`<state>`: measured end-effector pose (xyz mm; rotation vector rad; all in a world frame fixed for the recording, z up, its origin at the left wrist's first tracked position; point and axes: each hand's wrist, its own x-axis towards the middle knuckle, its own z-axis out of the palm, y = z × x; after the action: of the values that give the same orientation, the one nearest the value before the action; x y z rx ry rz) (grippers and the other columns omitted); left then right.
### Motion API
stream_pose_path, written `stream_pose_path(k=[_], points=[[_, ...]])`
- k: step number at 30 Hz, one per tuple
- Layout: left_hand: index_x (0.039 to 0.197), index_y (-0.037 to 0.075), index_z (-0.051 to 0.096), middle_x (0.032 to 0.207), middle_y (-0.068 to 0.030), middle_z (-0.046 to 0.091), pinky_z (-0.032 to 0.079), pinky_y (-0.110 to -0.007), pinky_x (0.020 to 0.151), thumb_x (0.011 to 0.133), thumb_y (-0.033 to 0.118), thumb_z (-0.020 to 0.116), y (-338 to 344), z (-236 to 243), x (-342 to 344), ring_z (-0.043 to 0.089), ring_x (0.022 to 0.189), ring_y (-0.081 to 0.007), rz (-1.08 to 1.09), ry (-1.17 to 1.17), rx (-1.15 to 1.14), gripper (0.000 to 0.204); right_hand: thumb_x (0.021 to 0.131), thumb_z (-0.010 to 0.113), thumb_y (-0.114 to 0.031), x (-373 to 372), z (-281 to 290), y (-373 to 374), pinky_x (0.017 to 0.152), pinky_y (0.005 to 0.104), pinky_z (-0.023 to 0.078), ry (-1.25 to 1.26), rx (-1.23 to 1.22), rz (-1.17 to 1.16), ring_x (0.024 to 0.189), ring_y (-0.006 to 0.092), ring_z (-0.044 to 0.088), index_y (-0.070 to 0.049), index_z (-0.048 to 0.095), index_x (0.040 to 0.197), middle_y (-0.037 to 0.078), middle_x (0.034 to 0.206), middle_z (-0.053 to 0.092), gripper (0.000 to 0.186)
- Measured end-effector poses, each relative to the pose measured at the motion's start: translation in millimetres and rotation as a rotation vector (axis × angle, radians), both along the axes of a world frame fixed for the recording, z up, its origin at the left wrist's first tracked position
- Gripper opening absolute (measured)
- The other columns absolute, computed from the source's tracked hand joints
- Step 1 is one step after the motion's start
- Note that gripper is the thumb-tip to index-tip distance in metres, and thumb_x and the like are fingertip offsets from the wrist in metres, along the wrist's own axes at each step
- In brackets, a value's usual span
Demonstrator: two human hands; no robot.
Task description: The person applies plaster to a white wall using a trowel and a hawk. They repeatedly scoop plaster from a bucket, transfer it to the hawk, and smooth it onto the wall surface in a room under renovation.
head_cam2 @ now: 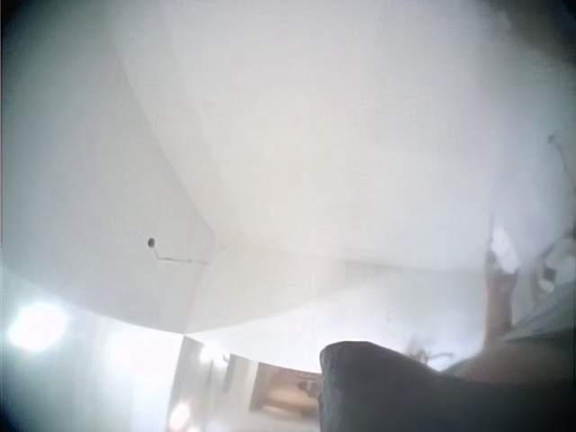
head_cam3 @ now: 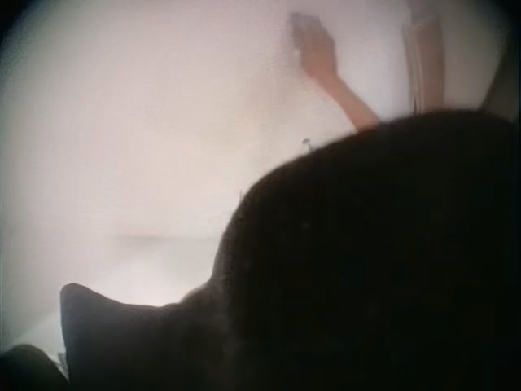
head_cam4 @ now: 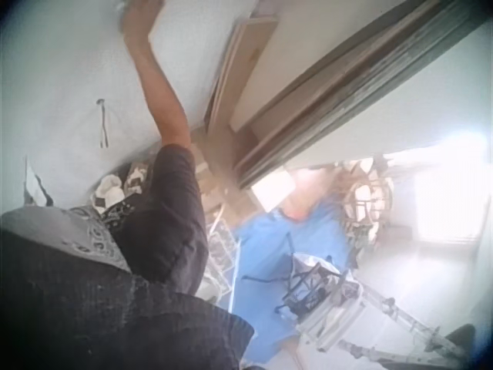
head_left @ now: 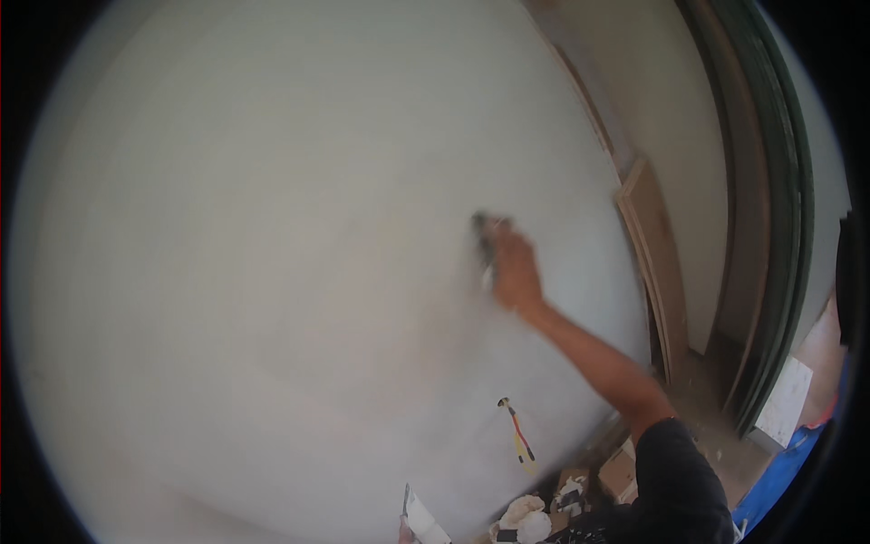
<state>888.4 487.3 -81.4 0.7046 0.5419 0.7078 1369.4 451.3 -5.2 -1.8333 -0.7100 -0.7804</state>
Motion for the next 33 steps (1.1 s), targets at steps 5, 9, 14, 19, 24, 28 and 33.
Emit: stream_pose_path(k=[5, 9, 14, 19, 24, 28, 33], points=[[0.131, 0.009, 0.048, 0.106, -0.0055, 0.059, 0.050, -0.038, 0.076, 0.099, 0.038, 0.041, 4.2, 0.1, 12.8, 0.058, 0.091, -0.0204, -0.012, -0.007, 0.001, 0.044, 0.089, 0.049, -0.014, 184.7, -1.1, -74.0, 0.107, 0.0462, 0.032, 0.203, 0.333, -0.322, 0.128, 0.0399, 0.040, 0.006, 0.040, 0.135, 0.027, 0.136, 0.044, 0.051], [0.129, 0.008, 0.049, 0.109, -0.0072, 0.060, 0.052, -0.041, 0.079, 0.099, 0.039, 0.042, 8.7, -3.8, 12.0, 0.060, 0.095, -0.0228, -0.031, -0.051, -0.004, 0.044, 0.090, 0.049, -0.016, 232.5, -63.7, -105.9, 0.108, 0.0430, 0.032, 0.494, 0.405, -0.288, 0.127, 0.0397, 0.042, 0.006, 0.042, 0.134, 0.028, 0.135, 0.045, 0.050], [0.127, 0.008, 0.051, 0.113, -0.0093, 0.061, 0.053, -0.044, 0.083, 0.098, 0.040, 0.043, -11.7, -25.5, -27.5, 0.062, 0.100, -0.0257, 0.046, -0.161, -0.117, 0.044, 0.092, 0.049, -0.017, 19.0, -184.1, -16.2, 0.113, 0.0448, 0.025, 0.221, 0.254, 0.132, 0.135, 0.0362, 0.034, -0.001, 0.034, 0.141, 0.020, 0.143, 0.039, 0.054], [0.127, 0.006, 0.049, 0.107, -0.0116, 0.063, 0.055, -0.045, 0.080, 0.100, 0.044, 0.036, -28.4, 26.3, 24.7, 0.064, 0.097, -0.0273, 0.046, -0.022, -0.180, 0.048, 0.097, 0.044, -0.018, -79.2, -272.6, -49.3, 0.110, 0.0418, 0.028, 0.311, -0.083, 0.499, 0.130, 0.0346, 0.040, 0.003, 0.045, 0.132, 0.020, 0.138, 0.045, 0.041], [0.129, 0.005, 0.048, 0.112, -0.0146, 0.062, 0.053, -0.044, 0.086, 0.100, 0.046, 0.034, -41.5, -1.9, -24.0, 0.063, 0.101, -0.0279, 0.160, -0.154, -0.221, 0.052, 0.096, 0.049, -0.013, -118.4, -296.0, -80.8, 0.103, 0.0414, 0.038, 0.425, 0.107, 0.480, 0.119, 0.0332, 0.051, 0.005, 0.050, 0.127, 0.021, 0.128, 0.053, 0.036], [0.133, 0.007, 0.047, 0.114, -0.0100, 0.062, 0.053, -0.038, 0.086, 0.099, 0.049, 0.039, -55.2, -9.3, -53.7, 0.064, 0.100, -0.0212, 0.277, -0.091, -0.235, 0.055, 0.094, 0.052, -0.012, -113.2, -312.3, -94.7, 0.100, 0.0416, 0.041, 0.285, 0.003, 0.447, 0.115, 0.0328, 0.053, 0.006, 0.050, 0.126, 0.021, 0.124, 0.055, 0.036], [0.130, 0.005, 0.050, 0.112, -0.0112, 0.063, 0.053, -0.037, 0.086, 0.098, 0.051, 0.040, -48.4, -19.0, -77.7, 0.065, 0.099, -0.0216, 0.330, -0.036, -0.330, 0.056, 0.093, 0.055, -0.011, -106.9, -363.9, -108.9, 0.096, 0.0417, 0.044, 0.068, -0.044, 0.435, 0.109, 0.0324, 0.057, 0.006, 0.051, 0.125, 0.022, 0.120, 0.058, 0.037]])
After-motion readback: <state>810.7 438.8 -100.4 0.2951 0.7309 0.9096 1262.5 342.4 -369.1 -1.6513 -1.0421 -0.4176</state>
